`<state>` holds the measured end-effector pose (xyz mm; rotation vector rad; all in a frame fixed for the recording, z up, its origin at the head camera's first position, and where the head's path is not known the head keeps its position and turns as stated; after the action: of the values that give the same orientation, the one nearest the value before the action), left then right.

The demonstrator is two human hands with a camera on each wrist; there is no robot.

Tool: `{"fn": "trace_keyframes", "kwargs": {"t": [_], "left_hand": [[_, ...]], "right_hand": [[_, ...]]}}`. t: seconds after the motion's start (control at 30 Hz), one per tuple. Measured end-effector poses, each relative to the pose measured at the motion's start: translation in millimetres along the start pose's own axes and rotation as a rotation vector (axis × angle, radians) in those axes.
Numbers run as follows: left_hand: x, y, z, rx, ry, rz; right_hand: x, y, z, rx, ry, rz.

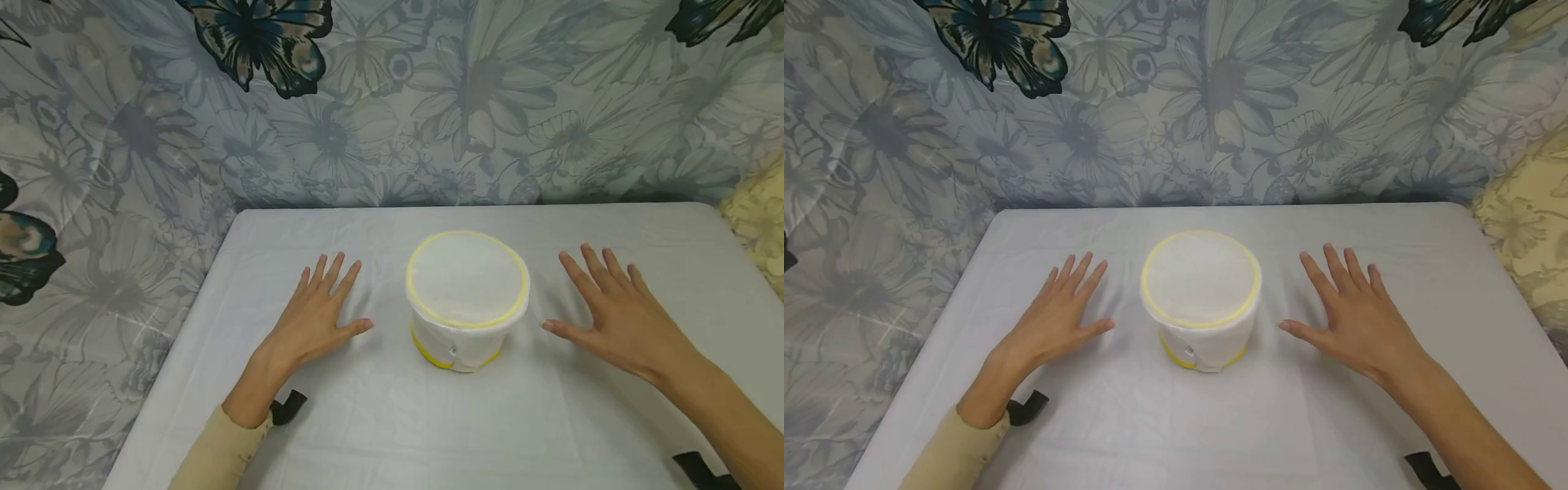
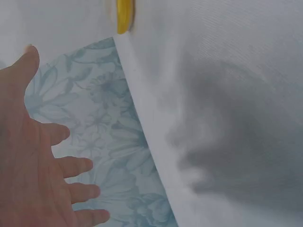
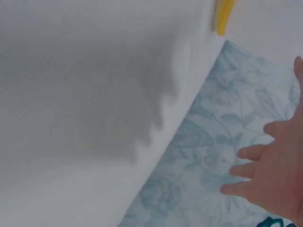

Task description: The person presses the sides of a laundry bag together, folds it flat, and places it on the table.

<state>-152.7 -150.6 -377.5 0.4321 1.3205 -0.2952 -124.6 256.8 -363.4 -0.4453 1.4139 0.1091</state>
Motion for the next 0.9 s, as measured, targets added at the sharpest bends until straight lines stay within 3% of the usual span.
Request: {"fn": "trace_keyframes", "kwargs": {"t": [0.2, 0.43, 0.73, 0.9], "left_hand": [[-7.8, 7.5, 2.9, 0.037, 0.023, 0.009], [-21.5, 17.8, 8.8, 0.094, 0.08, -0.016], [-40.7, 28.5, 10.1, 0.225, 0.228, -0.012], [-50.7, 35.7, 10.0, 0.315, 0.311, 0.026]], "right_hand": [[-7, -7, 3.0, -0.008, -0.012, -0.005], [-20, -20, 4.8, -0.037, 0.04, -0.046], [-34, -34, 8.3, -0.019, 0.046, -0.096], [-42, -42, 8.7, -0.067, 0.094, -0.141]]}}
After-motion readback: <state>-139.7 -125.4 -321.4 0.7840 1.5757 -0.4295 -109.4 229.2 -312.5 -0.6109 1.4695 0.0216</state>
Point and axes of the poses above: each hand's wrist, its own z-axis away from the middle knuckle, its own x-axis out of the palm, y = z × x, the point moved 6 cm from there along -z, towards the middle knuckle, and after that the axes turned 10 degrees about -y, right-handed, at the moved point
